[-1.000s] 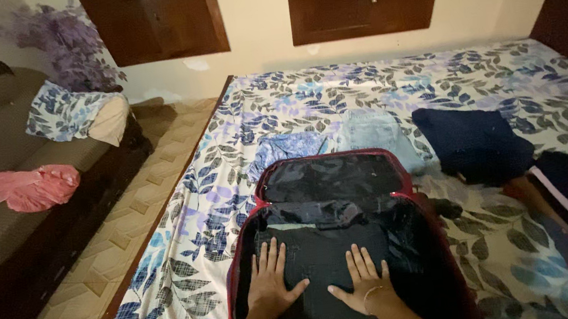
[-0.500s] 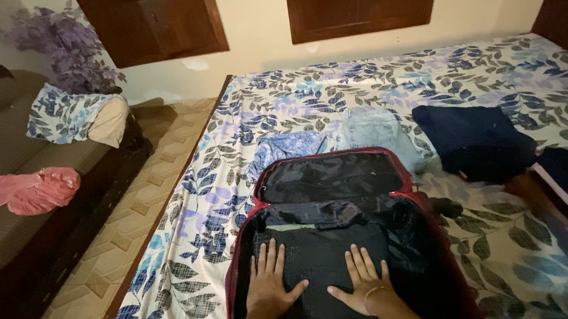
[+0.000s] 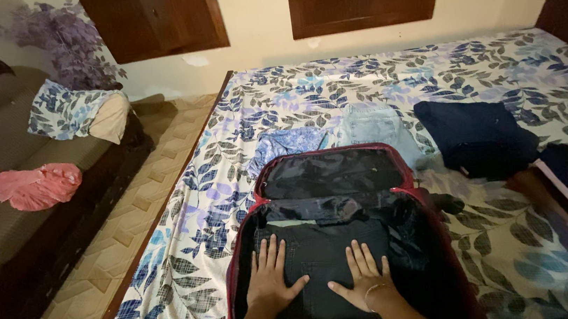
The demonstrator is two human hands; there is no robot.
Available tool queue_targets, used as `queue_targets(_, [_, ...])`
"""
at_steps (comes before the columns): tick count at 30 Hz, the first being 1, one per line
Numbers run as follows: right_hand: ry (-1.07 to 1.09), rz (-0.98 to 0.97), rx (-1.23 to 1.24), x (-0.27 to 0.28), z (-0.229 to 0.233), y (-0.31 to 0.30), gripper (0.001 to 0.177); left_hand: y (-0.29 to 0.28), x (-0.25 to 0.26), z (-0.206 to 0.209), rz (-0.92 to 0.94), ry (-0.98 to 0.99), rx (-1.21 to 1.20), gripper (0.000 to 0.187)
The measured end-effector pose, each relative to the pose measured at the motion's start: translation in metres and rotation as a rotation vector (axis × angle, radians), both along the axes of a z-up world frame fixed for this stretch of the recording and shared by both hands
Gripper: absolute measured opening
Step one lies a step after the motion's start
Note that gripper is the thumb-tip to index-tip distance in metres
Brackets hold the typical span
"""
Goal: The person places several items of clothing into a suitcase, including folded pants and shirts, by hand.
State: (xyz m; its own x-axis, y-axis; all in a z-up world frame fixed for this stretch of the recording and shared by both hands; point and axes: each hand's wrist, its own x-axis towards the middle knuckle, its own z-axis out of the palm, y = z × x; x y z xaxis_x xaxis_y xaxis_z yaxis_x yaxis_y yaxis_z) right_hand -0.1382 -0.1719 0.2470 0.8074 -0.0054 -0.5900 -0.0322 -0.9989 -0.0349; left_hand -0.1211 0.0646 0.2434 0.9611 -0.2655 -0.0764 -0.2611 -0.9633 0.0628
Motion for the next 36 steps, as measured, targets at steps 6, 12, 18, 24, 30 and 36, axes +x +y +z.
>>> queue_targets(6, [0.003,-0.024,0.025,0.004,0.005,0.0,0.111,-0.007,0.002,0.008,-0.114,-0.176,0.043,0.102])
queue_targets(12, [-0.139,0.037,0.161,0.043,0.007,-0.032,0.094,-0.029,0.024,0.0,-0.238,-0.104,-0.148,0.097])
queue_targets(18, [-0.459,-0.518,1.303,0.119,0.017,-0.148,0.045,-0.028,0.03,-0.022,-0.278,-0.109,-0.201,0.093])
queue_targets(24, [-0.638,-1.144,1.603,0.222,0.031,-0.287,0.041,-0.028,0.032,-0.041,-0.355,-0.255,-0.26,0.089])
queue_targets(30, [-0.611,-1.232,1.197,0.31,-0.027,-0.338,0.041,-0.016,0.061,-0.112,-0.433,-0.413,-0.257,0.092])
queue_targets(36, [-0.45,-1.2,0.915,0.356,-0.107,-0.318,0.041,-0.005,0.076,-0.196,-0.312,-0.799,-0.026,0.036])
